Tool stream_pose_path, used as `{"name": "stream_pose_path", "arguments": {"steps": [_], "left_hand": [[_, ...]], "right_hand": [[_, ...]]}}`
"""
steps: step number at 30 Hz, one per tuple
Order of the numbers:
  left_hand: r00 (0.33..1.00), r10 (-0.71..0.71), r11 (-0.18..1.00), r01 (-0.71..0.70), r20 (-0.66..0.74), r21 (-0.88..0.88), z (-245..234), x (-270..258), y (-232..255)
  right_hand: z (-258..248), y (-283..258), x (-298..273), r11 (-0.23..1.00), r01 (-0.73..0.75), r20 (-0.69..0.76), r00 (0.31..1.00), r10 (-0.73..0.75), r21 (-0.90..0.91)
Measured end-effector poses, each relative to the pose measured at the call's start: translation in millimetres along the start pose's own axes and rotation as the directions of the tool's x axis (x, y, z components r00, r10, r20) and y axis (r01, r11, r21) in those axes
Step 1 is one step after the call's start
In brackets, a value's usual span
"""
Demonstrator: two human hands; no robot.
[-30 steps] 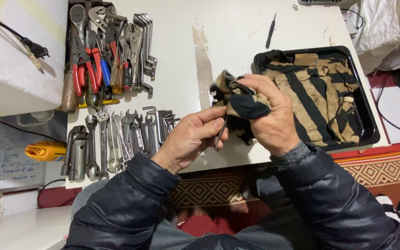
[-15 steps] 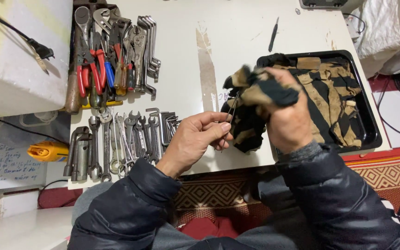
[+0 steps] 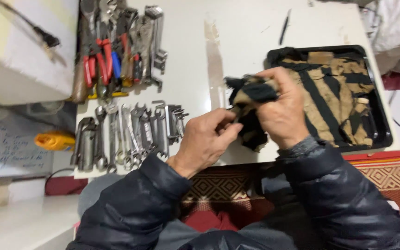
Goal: The person sits at a workbench and wipes various metal tools, including Allen keys and a screwdriver, using a striped cloth. They handle each tool individually, cleaning it before placing it back on the table or into a tray.
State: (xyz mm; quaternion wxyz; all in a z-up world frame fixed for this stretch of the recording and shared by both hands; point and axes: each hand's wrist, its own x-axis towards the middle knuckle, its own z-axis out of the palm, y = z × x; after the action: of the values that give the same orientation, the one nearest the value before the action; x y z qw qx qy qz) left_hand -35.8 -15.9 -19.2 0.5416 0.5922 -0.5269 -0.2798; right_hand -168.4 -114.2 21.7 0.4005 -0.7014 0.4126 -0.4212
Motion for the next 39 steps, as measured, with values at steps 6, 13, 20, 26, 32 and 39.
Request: {"name": "stream_pose_path", "arguments": {"steps": [6, 13, 20, 26, 32, 39], "left_hand": [[0.999, 0.049, 0.999, -0.049, -0.005, -0.017, -6.5, -0.9, 7.7], [0.993, 0.007, 0.998, 0.001, 0.118, -0.068, -13.0, -2.3, 9.6], [0.837, -0.259, 0.527, 0.541, 0.483, -0.655, -14.1, 4.6, -15.4], [0.795, -0.272, 0.279, 0.604, 0.542, -0.746, -15.7, 4.5, -23.5], [0.795, -0.231, 0.456, 0.597, 0.561, -0.659, -18.3, 6.9, -14.9], [0.778, -0.350, 0.625, 0.608, 0.522, -0.489, -27.5, 2.7, -5.2]], "right_hand": [[-12.3, -8.0, -2.2, 0.997, 0.003, 0.105, 0.994, 0.006, -0.082], [-17.9, 14.9, 1.7, 0.967, 0.213, 0.293, 0.942, -0.165, -0.141], [-19.3, 11.9, 5.8, 0.971, -0.162, 0.251, 0.961, 0.115, 0.176], [-19.7, 7.7, 0.5, 0.975, -0.127, 0.367, 0.929, 0.053, 0.181], [-27.0, 17.1, 7.5, 0.997, 0.070, 0.356, 0.932, -0.075, 0.026], [-30.9, 22.4, 10.0, 0.991, -0.117, 0.204, 0.974, 0.101, 0.069]]}}
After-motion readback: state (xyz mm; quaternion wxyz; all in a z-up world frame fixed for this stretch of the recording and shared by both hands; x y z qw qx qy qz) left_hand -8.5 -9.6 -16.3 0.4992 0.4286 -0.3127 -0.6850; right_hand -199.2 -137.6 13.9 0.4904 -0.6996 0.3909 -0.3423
